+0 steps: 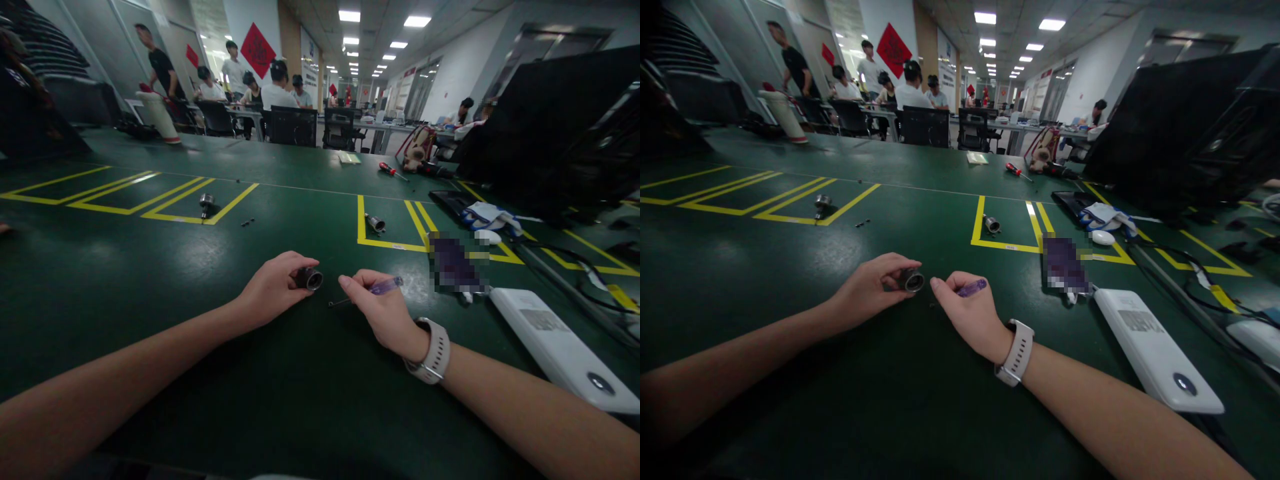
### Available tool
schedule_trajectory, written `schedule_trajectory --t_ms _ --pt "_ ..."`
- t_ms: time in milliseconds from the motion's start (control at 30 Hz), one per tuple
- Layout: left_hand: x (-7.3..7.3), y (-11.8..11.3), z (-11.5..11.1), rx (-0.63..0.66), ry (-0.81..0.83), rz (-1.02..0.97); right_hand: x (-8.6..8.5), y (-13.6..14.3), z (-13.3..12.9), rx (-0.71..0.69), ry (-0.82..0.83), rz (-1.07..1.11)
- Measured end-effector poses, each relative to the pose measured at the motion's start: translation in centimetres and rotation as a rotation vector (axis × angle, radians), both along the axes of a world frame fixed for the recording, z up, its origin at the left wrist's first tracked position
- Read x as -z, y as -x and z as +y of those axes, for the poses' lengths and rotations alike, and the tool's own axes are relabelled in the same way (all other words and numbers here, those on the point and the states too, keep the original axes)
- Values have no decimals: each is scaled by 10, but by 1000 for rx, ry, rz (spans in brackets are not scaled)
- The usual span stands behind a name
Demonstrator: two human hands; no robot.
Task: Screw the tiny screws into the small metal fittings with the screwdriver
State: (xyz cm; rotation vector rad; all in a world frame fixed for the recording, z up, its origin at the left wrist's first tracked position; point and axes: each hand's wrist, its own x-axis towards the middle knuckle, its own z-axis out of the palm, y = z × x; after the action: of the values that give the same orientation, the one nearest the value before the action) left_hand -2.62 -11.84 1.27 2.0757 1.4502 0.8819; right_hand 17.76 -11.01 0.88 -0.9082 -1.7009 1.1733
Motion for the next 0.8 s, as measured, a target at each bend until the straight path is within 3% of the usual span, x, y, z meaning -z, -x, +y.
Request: schedule_trajectory --t_ms 167,300,400,533,700,800 --pt "0 6 8 32 -211 327 11 3 12 20 208 211" --pt "5 7 14 -4 -179 295 9 1 15 -71 361 229" --pt "9 7 15 -62 -60 198 7 0 14 -88 318 146" --pt "11 6 15 -94 -78 217 10 0 14 -30 256 74" --pt "9 5 14 -1 -120 299 5 1 13 -16 220 -44" --pt "8 5 14 36 -154 282 -3 0 10 -26 108 -207"
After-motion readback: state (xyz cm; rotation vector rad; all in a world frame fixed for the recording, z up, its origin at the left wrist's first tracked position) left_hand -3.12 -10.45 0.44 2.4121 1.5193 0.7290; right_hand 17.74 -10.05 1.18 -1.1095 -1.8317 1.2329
